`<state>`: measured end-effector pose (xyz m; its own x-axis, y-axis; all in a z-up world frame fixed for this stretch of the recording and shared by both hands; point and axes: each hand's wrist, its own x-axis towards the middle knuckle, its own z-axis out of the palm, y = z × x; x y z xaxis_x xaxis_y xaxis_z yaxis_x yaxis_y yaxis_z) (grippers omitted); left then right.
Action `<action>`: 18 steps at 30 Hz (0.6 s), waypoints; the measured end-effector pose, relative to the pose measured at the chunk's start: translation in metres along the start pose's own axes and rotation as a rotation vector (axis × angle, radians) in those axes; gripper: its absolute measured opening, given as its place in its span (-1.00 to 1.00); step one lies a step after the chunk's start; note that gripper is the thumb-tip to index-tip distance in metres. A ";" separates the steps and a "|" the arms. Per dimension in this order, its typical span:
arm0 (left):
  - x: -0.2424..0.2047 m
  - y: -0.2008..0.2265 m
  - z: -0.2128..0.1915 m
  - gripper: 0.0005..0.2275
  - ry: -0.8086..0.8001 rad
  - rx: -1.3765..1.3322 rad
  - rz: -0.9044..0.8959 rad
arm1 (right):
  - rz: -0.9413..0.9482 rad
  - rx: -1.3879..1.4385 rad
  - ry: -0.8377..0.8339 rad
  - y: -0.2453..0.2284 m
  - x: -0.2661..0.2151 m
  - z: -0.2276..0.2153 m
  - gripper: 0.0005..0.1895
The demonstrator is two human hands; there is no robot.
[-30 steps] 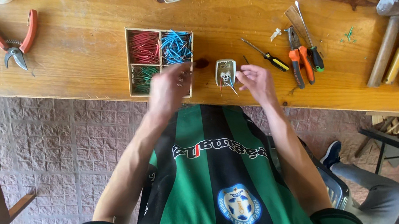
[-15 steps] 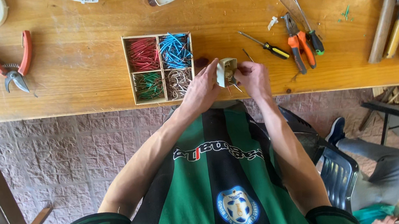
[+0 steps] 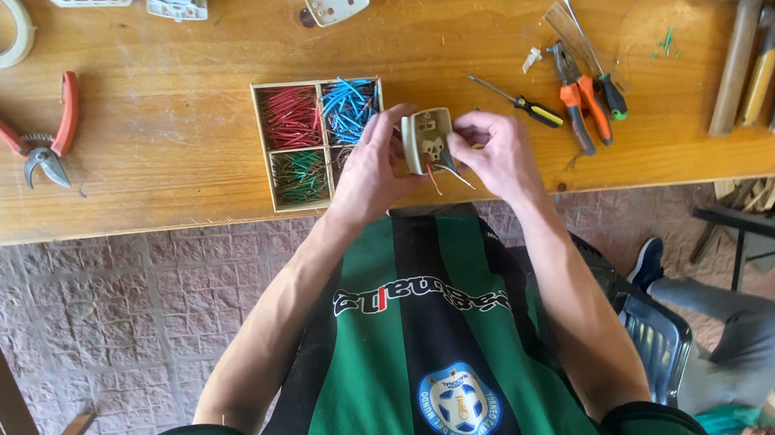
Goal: The person connects red and blue wires to a white electrical outlet using a screwdriver, then attaches the outlet cover. The person selects wires from a compartmentalized box and uses a screwdriver to secure the connections.
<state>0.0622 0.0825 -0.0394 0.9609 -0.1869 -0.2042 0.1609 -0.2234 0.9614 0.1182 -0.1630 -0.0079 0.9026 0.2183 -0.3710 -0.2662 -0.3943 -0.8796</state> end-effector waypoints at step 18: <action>-0.029 0.000 -0.046 -0.27 0.473 -0.292 0.242 | -0.574 -0.399 -0.127 -0.007 0.231 0.060 -0.74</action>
<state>0.0451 0.1317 -0.0249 0.9630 0.2612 0.0664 -0.0839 0.0566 0.9949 0.3079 -0.0558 -0.1050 0.8103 0.5823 0.0649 0.4054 -0.4772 -0.7797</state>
